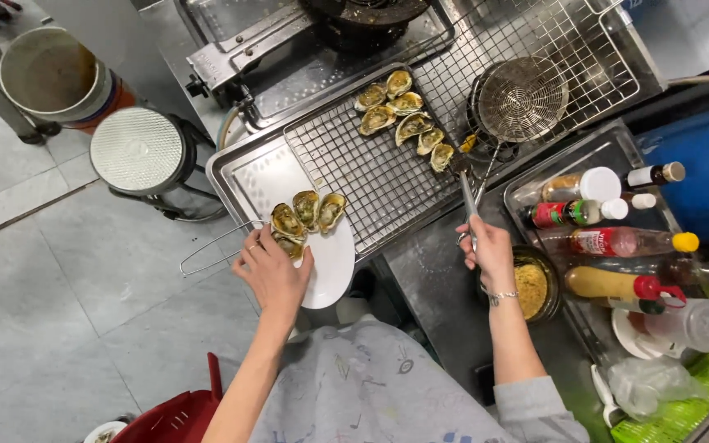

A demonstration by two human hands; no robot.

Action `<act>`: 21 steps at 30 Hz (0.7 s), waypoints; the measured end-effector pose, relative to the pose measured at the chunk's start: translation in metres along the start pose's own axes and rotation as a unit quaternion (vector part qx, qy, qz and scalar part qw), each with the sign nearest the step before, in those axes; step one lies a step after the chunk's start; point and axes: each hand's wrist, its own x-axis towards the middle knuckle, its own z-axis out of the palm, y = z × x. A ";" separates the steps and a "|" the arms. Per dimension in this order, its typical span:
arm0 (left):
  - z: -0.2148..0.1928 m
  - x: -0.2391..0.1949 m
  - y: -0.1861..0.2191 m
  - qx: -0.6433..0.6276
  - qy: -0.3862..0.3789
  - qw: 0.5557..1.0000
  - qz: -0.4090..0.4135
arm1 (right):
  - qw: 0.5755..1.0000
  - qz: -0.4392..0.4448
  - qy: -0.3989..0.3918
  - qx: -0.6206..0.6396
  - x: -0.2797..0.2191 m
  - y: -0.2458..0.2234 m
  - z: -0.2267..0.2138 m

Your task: Plating grilled oysters from a wire rack onto a plate and adding garnishes.

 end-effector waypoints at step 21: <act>-0.032 -0.002 -0.082 -0.216 -0.073 0.960 -0.162 | 0.999 0.019 -0.007 -0.032 -0.046 -0.019 0.018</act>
